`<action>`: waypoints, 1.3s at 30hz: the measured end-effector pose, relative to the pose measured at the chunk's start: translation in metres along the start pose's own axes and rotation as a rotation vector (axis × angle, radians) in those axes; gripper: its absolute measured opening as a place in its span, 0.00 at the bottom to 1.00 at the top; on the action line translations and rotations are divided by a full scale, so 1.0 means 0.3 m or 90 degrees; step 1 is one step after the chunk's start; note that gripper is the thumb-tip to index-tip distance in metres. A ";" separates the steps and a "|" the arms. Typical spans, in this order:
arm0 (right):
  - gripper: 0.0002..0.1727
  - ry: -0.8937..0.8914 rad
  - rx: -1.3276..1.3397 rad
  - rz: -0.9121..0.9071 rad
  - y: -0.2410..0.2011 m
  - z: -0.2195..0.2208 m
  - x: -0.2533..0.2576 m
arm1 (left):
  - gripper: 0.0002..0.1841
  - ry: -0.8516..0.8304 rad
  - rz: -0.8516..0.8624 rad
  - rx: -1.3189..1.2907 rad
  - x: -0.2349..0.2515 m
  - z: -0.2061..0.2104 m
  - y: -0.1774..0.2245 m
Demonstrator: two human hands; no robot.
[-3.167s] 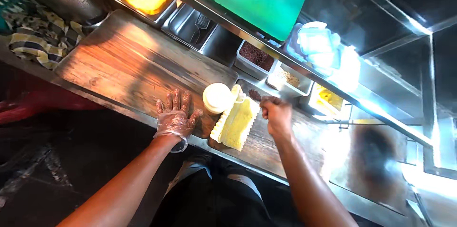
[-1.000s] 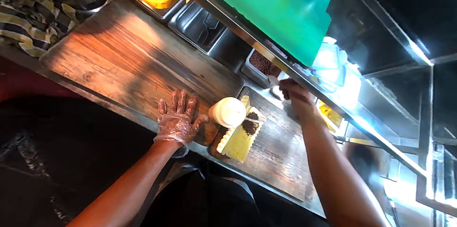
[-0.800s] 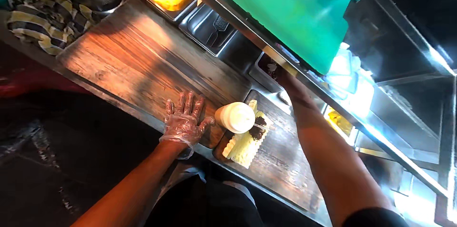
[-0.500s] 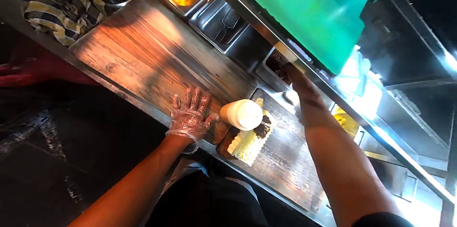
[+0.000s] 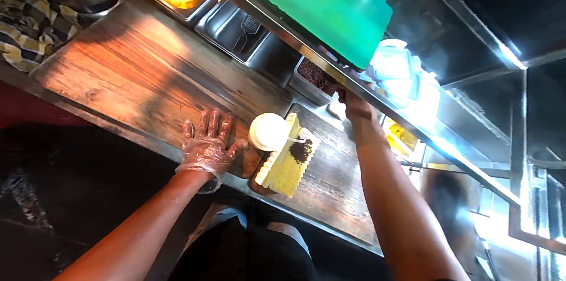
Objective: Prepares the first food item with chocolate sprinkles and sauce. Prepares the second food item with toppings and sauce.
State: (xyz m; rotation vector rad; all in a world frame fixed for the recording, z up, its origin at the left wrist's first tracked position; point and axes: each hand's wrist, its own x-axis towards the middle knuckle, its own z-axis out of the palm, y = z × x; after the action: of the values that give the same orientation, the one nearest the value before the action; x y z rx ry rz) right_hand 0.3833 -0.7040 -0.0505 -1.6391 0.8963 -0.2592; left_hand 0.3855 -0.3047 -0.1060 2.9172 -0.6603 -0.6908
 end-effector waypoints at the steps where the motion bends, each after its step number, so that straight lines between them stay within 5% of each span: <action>1: 0.05 -0.006 0.005 0.007 -0.016 -0.005 -0.044 | 0.50 0.002 0.001 0.001 0.002 0.002 -0.001; 6: 0.05 -0.007 0.018 0.081 -0.058 -0.011 -0.348 | 0.50 0.014 0.006 0.001 0.005 0.013 -0.005; 11: 0.08 -0.062 -0.171 0.093 0.106 -0.034 -0.660 | 0.49 0.014 0.009 0.004 0.003 0.016 -0.006; 18: 0.10 0.023 -0.431 -0.516 0.311 0.024 -0.758 | 0.47 0.013 0.010 -0.005 0.000 0.010 -0.001; 20: 0.09 0.031 -0.427 -0.445 0.280 0.020 -0.735 | 0.47 0.014 0.009 -0.002 0.000 0.003 0.004; 25: 0.07 -0.103 -0.221 0.160 0.164 -0.016 -0.700 | 0.49 0.013 0.009 0.010 -0.002 0.007 0.001; 28: 0.05 -0.146 -0.173 0.213 0.182 -0.011 -0.734 | 0.48 0.017 0.009 0.001 0.003 0.012 -0.001; 32: 0.04 -0.127 -0.301 0.051 0.220 0.014 -0.795 | 0.48 0.018 0.010 -0.003 0.002 0.012 0.000; 36: 0.08 -0.051 -0.377 -0.337 0.340 0.018 -0.829 | 0.48 0.018 0.007 -0.010 0.002 0.013 0.001; 39: 0.09 0.002 -0.399 -0.491 0.382 0.024 -0.785 | 0.48 0.012 0.007 -0.011 0.003 0.005 0.002</action>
State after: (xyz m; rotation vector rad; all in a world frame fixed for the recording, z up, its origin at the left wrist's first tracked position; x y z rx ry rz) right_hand 0.1807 -0.5422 -0.0874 -2.5340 0.3030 -0.5421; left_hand 0.3853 -0.3055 -0.1077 2.8983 -0.6655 -0.6627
